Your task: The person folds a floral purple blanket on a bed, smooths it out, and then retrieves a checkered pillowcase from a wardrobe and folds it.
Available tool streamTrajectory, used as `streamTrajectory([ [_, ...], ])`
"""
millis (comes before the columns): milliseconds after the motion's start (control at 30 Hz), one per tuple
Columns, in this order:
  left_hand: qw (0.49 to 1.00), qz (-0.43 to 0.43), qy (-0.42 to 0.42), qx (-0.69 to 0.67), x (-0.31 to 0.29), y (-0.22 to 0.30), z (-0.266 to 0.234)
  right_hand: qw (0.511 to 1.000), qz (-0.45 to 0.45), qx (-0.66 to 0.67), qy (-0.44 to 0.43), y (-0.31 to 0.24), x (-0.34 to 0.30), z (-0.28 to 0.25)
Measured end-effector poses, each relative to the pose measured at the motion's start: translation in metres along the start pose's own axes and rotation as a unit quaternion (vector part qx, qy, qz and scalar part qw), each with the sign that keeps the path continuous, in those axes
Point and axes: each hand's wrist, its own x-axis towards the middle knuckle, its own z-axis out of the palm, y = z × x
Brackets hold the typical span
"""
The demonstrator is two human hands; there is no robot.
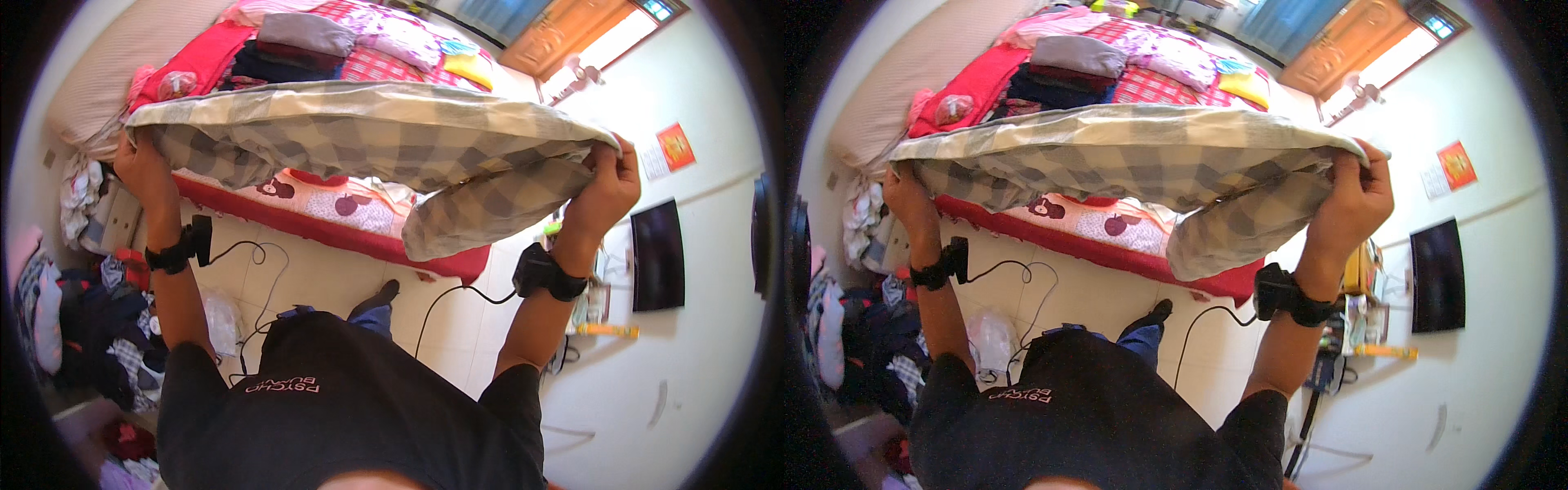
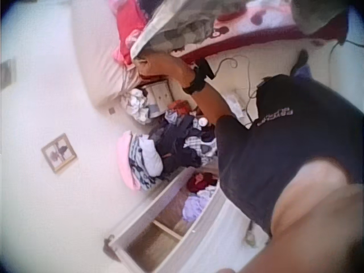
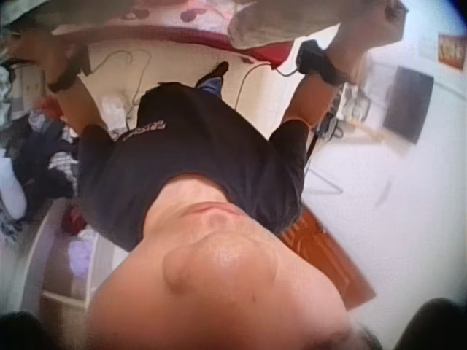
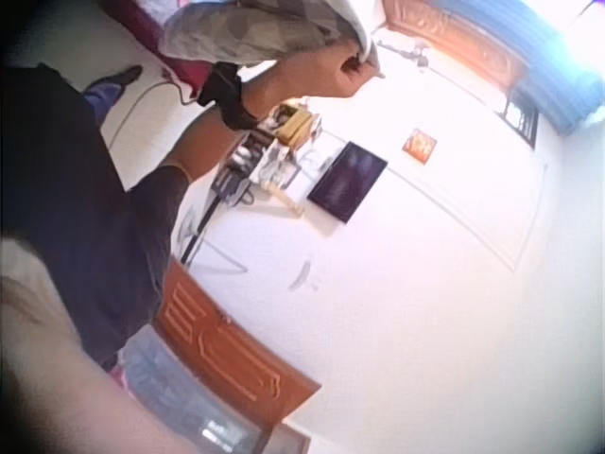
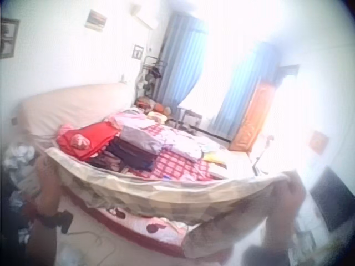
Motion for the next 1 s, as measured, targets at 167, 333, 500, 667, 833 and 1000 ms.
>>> streamTrajectory([
  [167,0.966,0.048,-0.059,0.249,-0.083,-0.004,0.016,0.985,0.105,-0.007,-0.138,0.180,0.014,0.023],
  [333,0.968,-0.051,-0.072,0.234,-0.209,-0.015,0.039,0.875,0.194,-0.208,-0.391,0.371,-0.052,0.037],
  [500,0.871,0.061,-0.107,0.476,-0.272,0.021,0.066,0.857,0.215,-0.082,-0.460,0.468,-0.066,0.026],
  [667,0.827,0.039,-0.045,0.559,-0.313,0.089,0.041,0.815,0.406,0.181,-0.371,0.429,0.002,0.028],
  [833,0.893,-0.001,-0.085,0.443,-0.372,0.115,0.006,0.912,0.214,0.067,-0.343,0.408,0.025,0.000],
  [1000,0.958,-0.172,-0.030,0.229,-0.441,0.114,-0.027,0.926,0.152,-0.026,-0.345,0.360,0.021,-0.072],
])
